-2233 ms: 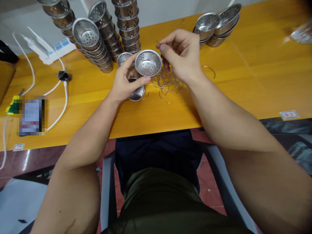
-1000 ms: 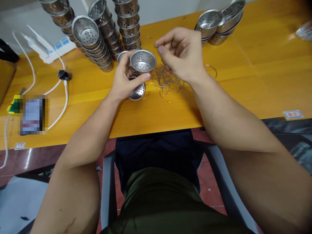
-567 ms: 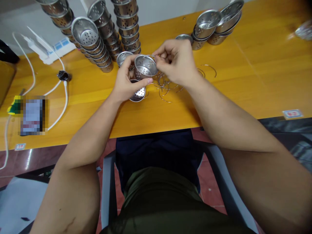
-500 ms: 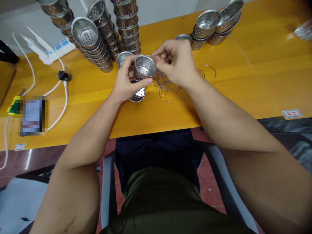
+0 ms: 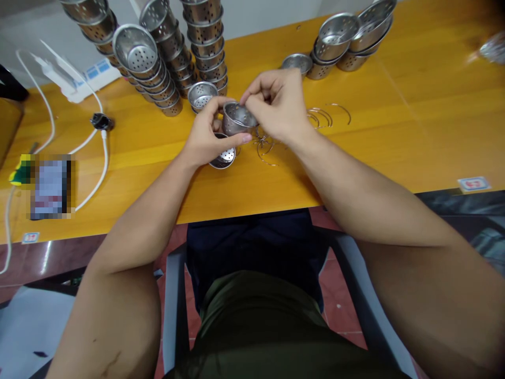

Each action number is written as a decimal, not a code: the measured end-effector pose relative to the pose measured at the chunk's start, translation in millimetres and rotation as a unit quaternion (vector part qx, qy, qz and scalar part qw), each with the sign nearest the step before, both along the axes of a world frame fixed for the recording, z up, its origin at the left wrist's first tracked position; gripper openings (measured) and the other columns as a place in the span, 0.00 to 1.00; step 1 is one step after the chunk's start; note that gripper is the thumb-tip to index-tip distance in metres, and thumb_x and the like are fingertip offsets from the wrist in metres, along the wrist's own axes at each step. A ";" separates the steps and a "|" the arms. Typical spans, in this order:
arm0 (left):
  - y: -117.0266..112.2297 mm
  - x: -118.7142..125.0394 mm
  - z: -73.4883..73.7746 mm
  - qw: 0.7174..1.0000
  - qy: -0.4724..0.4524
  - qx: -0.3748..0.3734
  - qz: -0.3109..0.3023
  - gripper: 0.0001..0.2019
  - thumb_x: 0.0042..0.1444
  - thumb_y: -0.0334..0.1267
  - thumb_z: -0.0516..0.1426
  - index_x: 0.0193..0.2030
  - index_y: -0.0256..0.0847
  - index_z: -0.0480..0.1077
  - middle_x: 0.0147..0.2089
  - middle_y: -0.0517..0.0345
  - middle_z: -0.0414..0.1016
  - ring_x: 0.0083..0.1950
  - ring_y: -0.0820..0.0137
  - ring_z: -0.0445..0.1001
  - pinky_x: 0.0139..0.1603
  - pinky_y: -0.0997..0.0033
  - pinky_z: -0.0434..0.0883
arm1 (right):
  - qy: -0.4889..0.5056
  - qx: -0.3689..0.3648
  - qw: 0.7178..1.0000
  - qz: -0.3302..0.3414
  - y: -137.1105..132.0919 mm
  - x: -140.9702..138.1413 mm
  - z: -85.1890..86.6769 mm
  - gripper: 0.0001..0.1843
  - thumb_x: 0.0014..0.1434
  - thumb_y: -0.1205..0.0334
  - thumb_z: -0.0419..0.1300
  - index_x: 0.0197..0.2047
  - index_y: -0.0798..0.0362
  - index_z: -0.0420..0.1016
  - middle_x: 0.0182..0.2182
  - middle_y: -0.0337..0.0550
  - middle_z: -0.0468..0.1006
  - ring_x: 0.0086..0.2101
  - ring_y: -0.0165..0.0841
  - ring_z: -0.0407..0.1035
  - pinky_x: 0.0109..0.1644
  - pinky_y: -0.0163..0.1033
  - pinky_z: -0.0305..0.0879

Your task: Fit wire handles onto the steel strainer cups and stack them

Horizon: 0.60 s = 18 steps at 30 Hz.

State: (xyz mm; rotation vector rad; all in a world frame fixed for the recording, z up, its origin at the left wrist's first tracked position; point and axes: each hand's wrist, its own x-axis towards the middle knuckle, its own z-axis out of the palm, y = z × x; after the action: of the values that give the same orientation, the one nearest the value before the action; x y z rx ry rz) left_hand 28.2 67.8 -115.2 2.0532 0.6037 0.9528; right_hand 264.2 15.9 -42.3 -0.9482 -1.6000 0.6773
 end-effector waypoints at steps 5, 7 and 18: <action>-5.5 3.6 3.8 1.000 -0.003 -0.011 -0.015 0.53 0.64 0.78 0.78 0.84 0.61 0.61 0.71 0.58 0.85 0.83 0.39 0.71 0.82 0.21 0.74 | -0.025 0.019 0.999 -0.031 -1.9 -1.8 -3.9 0.20 0.65 0.38 0.77 0.27 0.29 0.77 0.27 0.41 0.80 0.31 0.51 0.68 0.30 0.58 0.60; -7.5 5.1 5.2 1.000 -0.006 -0.001 -0.018 0.51 0.67 0.77 0.76 0.85 0.61 0.62 0.69 0.57 0.86 0.81 0.40 0.75 0.82 0.23 0.75 | -0.030 0.020 0.999 -0.039 -4.1 -3.3 -4.4 0.21 0.67 0.38 0.78 0.28 0.31 0.77 0.26 0.40 0.79 0.31 0.48 0.67 0.31 0.57 0.62; -19.4 12.0 9.6 0.997 -0.037 0.017 0.063 0.48 0.57 0.64 0.84 0.78 0.55 0.75 0.69 0.47 0.86 0.64 0.45 0.90 0.63 0.41 0.91 | -0.005 0.007 0.998 -0.060 0.1 -4.7 -6.6 0.07 0.59 0.58 0.72 0.30 0.35 0.83 0.30 0.39 0.81 0.30 0.42 0.68 0.35 0.50 0.63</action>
State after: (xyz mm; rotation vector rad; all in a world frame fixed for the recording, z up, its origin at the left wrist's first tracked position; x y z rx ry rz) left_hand 40.1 48.4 -105.6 2.0176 0.6889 1.1149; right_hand 259.5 15.9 -48.9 -1.0306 -1.5414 0.5773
